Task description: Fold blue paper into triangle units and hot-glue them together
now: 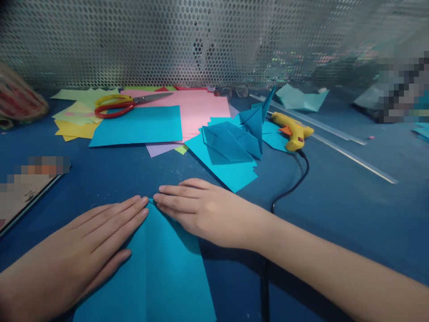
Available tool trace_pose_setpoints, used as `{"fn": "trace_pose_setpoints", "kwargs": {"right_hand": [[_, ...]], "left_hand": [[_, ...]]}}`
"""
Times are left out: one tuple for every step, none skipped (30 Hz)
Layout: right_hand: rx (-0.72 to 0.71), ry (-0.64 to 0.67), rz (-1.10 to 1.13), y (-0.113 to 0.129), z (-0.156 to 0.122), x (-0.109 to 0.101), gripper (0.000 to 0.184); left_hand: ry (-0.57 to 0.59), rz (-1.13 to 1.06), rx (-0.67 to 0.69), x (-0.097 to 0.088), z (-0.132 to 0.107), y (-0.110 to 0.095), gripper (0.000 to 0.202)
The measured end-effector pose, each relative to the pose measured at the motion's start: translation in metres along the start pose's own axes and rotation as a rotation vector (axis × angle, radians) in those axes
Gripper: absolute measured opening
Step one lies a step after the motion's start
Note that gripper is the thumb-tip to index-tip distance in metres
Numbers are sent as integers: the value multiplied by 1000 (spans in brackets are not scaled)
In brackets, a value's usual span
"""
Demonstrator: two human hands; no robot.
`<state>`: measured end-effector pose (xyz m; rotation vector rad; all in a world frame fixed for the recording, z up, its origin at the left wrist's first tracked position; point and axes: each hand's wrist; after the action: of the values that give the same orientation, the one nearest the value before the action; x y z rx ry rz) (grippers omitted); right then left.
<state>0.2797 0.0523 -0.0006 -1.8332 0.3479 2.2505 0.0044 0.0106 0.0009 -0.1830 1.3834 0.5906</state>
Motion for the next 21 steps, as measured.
{"fn": "trace_pose_setpoints", "kwargs": {"right_hand": [[0, -1, -2, 0, 0, 0, 41], [-2, -1, -1, 1, -1, 0, 41], [-5, 0, 1, 1, -1, 0, 41], [-5, 2, 1, 1, -1, 1, 41], [-4, 3, 1, 1, -1, 1, 41], [-2, 6, 0, 1, -1, 1, 41], [3, 8, -1, 0, -1, 1, 41], [6, 10, 0, 0, 0, 1, 41], [9, 9, 6, -1, 0, 1, 41], [11, 5, 14, -1, 1, 1, 40], [13, 1, 26, -1, 1, 1, 40], [14, 0, 39, -2, 1, 0, 40], [15, 1, 50, -2, 2, 0, 39], [13, 4, 60, -3, 2, 0, 39], [11, 11, 67, -4, 1, 0, 39], [6, 22, 72, -4, 1, 0, 39], [1, 34, 77, -4, 1, 0, 39], [-3, 43, 81, -5, 0, 0, 39], [-5, 51, 84, -5, 0, 0, 39], [-6, 57, 88, -6, 0, 0, 39], [-3, 63, 90, -6, -1, 0, 40]], "left_hand": [[-10, 12, 14, 0, 0, -1, 41], [-21, 20, 24, 0, -1, -2, 39], [-29, 21, 29, -1, -1, -3, 38], [-38, 20, 24, -1, -2, -3, 37], [-41, 17, 12, -2, -2, -4, 37], [-39, 15, 2, -3, -1, -4, 39], [-34, 13, -9, -4, -1, -4, 40], [-23, 13, -20, -5, 0, -4, 43], [-22, 13, -29, -7, 2, -3, 45], [-17, 6, -38, -8, 3, -3, 46], [-17, -3, -44, -8, 4, -2, 47], [-16, -13, -53, -8, 4, -1, 47], [-8, -23, -58, -8, 3, 0, 46], [3, -33, -60, -8, 1, 2, 44], [21, -47, -62, -7, -1, 3, 42], [44, -67, -60, -6, -3, 4, 40], [68, -92, -61, -5, -5, 5, 39], [90, -123, -64, -4, -7, 6, 39], [105, -154, -69, -4, -9, 7, 40], [117, -178, -78, -3, -9, 8, 40], [124, -191, -86, -3, -10, 8, 41]]}}
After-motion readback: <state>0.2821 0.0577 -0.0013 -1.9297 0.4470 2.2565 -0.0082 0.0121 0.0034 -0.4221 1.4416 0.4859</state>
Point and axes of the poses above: each hand's wrist, its own z-axis towards the middle knuckle, its own x-axis out of the palm, y = z × x, and after that the axes turned 6 degrees about y, right-handed
